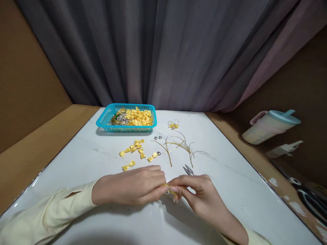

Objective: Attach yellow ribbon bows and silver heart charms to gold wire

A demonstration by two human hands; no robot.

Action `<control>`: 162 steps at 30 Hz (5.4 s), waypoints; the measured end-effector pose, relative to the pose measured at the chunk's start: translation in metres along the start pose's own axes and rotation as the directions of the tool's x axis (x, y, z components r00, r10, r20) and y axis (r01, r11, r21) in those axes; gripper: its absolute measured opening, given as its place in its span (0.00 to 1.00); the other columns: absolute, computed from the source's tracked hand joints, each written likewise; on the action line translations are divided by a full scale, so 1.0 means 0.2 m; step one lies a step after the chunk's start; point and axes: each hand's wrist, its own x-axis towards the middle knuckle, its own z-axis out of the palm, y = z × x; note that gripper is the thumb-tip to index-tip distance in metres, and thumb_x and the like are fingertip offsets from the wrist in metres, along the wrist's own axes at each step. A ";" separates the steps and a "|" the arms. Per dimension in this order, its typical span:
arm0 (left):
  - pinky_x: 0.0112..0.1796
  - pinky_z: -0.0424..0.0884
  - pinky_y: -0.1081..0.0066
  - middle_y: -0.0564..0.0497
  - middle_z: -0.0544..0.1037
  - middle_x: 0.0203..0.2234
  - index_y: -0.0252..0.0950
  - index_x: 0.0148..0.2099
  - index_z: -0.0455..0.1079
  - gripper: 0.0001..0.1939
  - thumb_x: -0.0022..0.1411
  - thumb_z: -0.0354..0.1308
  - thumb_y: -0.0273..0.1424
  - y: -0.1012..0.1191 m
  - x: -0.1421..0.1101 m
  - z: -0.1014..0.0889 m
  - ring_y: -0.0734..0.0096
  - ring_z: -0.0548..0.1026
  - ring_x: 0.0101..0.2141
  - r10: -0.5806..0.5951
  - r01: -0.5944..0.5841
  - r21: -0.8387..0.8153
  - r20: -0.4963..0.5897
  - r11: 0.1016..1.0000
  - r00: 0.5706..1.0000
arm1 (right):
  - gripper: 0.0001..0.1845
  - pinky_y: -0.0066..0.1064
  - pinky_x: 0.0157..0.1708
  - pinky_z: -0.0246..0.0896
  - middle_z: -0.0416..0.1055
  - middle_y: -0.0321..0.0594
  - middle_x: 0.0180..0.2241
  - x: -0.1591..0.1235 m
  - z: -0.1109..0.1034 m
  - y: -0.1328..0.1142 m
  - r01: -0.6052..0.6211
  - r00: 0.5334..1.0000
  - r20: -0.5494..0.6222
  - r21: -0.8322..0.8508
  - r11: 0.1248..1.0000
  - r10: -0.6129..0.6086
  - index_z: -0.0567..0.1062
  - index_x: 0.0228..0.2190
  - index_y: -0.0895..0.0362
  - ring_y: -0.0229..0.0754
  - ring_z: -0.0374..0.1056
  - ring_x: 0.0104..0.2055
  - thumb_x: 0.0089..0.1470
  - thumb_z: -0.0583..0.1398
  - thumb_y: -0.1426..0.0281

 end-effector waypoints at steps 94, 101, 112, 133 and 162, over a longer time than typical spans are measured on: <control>0.26 0.56 0.74 0.57 0.58 0.18 0.35 0.22 0.52 0.16 0.63 0.46 0.24 -0.11 0.03 0.21 0.77 0.58 0.23 -0.294 0.281 -0.089 -0.347 0.956 0.891 | 0.18 0.24 0.18 0.37 0.63 0.32 0.17 0.06 -0.10 0.05 -0.426 0.905 0.131 0.256 0.868 0.406 0.73 0.26 0.61 0.29 0.49 0.18 0.47 0.63 0.57; 0.32 0.62 0.72 0.51 0.67 0.25 0.33 0.30 0.63 0.12 0.65 0.43 0.24 -0.07 0.01 0.22 0.72 0.64 0.29 -0.080 0.079 -0.007 -0.155 0.997 0.985 | 0.16 0.23 0.18 0.38 0.63 0.32 0.17 0.11 -0.02 -0.01 -0.400 0.916 0.197 0.392 0.829 0.349 0.74 0.25 0.62 0.28 0.51 0.19 0.44 0.65 0.60; 0.28 0.57 0.73 0.55 0.59 0.19 0.35 0.24 0.56 0.15 0.64 0.44 0.24 -0.07 0.02 0.23 0.75 0.58 0.24 -0.107 0.045 -0.149 -0.438 0.988 0.893 | 0.17 0.24 0.17 0.37 0.63 0.33 0.15 -0.02 -0.04 0.05 -0.387 0.919 0.082 0.375 0.842 0.385 0.70 0.23 0.60 0.29 0.49 0.17 0.47 0.63 0.59; 0.27 0.59 0.73 0.54 0.62 0.18 0.34 0.24 0.61 0.13 0.63 0.47 0.23 -0.06 0.01 0.22 0.74 0.59 0.23 -0.048 -0.055 -0.167 -0.555 0.985 0.830 | 0.16 0.23 0.16 0.40 0.62 0.33 0.14 -0.07 0.00 0.06 -0.285 0.948 -0.009 0.420 0.862 0.318 0.70 0.20 0.60 0.29 0.49 0.15 0.48 0.63 0.61; 0.29 0.58 0.74 0.55 0.61 0.21 0.33 0.27 0.61 0.14 0.64 0.43 0.28 -0.01 0.03 0.16 0.75 0.61 0.25 -0.258 0.070 -0.471 -0.348 0.879 0.901 | 0.13 0.27 0.18 0.41 0.45 0.27 0.17 -0.11 0.21 0.01 0.023 0.982 -0.180 -0.213 0.977 -0.063 0.59 0.24 0.55 0.33 0.42 0.17 0.61 0.46 0.70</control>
